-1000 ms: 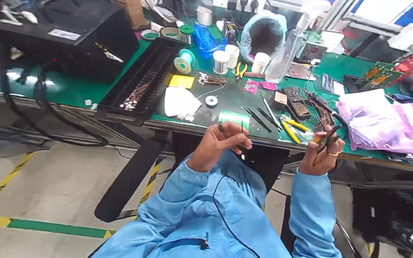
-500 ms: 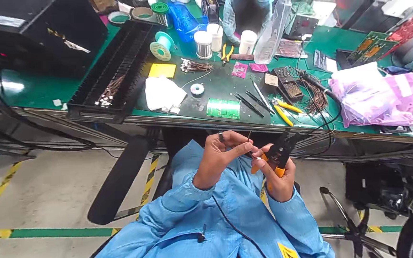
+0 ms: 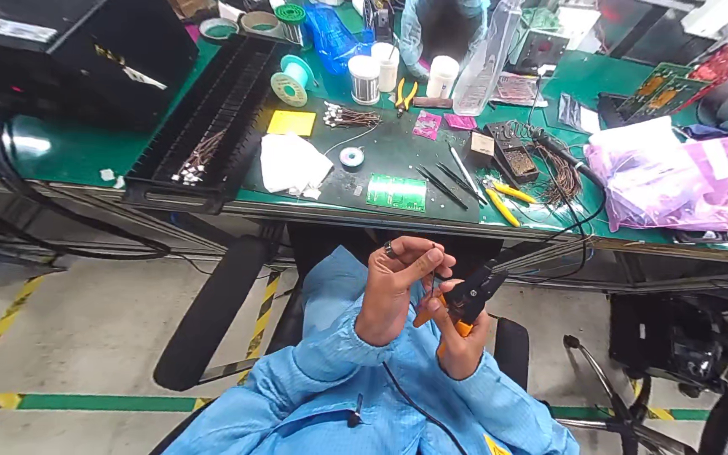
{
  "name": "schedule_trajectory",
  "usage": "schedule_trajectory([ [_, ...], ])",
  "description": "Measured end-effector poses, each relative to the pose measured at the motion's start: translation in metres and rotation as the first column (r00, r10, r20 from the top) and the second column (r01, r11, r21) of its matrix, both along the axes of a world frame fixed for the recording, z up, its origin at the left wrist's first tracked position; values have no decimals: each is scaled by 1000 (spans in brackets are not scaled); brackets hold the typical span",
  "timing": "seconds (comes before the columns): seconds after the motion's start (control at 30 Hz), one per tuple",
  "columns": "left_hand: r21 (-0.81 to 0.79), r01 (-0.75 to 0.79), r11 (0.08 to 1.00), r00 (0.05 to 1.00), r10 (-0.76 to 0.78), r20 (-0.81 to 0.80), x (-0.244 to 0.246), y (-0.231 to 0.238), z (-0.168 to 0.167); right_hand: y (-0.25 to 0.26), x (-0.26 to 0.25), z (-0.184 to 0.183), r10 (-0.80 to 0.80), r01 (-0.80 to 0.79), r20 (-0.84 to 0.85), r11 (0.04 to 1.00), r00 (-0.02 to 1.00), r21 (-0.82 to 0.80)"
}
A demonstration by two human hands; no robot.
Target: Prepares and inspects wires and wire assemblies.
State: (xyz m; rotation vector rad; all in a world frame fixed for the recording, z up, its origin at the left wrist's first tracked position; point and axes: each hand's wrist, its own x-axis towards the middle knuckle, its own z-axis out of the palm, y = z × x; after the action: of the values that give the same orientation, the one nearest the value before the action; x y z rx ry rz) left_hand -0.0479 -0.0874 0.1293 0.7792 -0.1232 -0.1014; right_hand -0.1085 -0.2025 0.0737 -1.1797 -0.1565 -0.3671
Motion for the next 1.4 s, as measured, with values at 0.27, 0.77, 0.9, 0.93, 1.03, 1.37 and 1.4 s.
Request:
schedule_trajectory([
  [0.27,275,-28,961,967,-43,251,1,16,3,-39,12,-3,-40,56,81,974,996,-217],
  [0.77,524,216,824,909,-366,199,-12,4,-13,-62,9,29,-101,158,216,950,971,-269],
  [0.9,433,236,870,930,-332,159,-14,-1,-19,-61,8,26,-122,151,148,967,981,-204],
  [0.93,410,241,880,932,-327,155,-16,-2,-20,-60,8,26,-124,147,132,972,983,-184],
  [1.03,340,248,907,946,-302,117,-21,-6,-24,-59,8,23,-127,142,106,979,986,-147],
  [1.37,166,419,893,905,-425,0,-21,-9,-41,-59,14,18,-121,131,76,980,990,-147],
  [1.4,177,429,886,901,-434,-11,-21,-8,-40,-59,14,18,-121,131,76,979,990,-154],
])
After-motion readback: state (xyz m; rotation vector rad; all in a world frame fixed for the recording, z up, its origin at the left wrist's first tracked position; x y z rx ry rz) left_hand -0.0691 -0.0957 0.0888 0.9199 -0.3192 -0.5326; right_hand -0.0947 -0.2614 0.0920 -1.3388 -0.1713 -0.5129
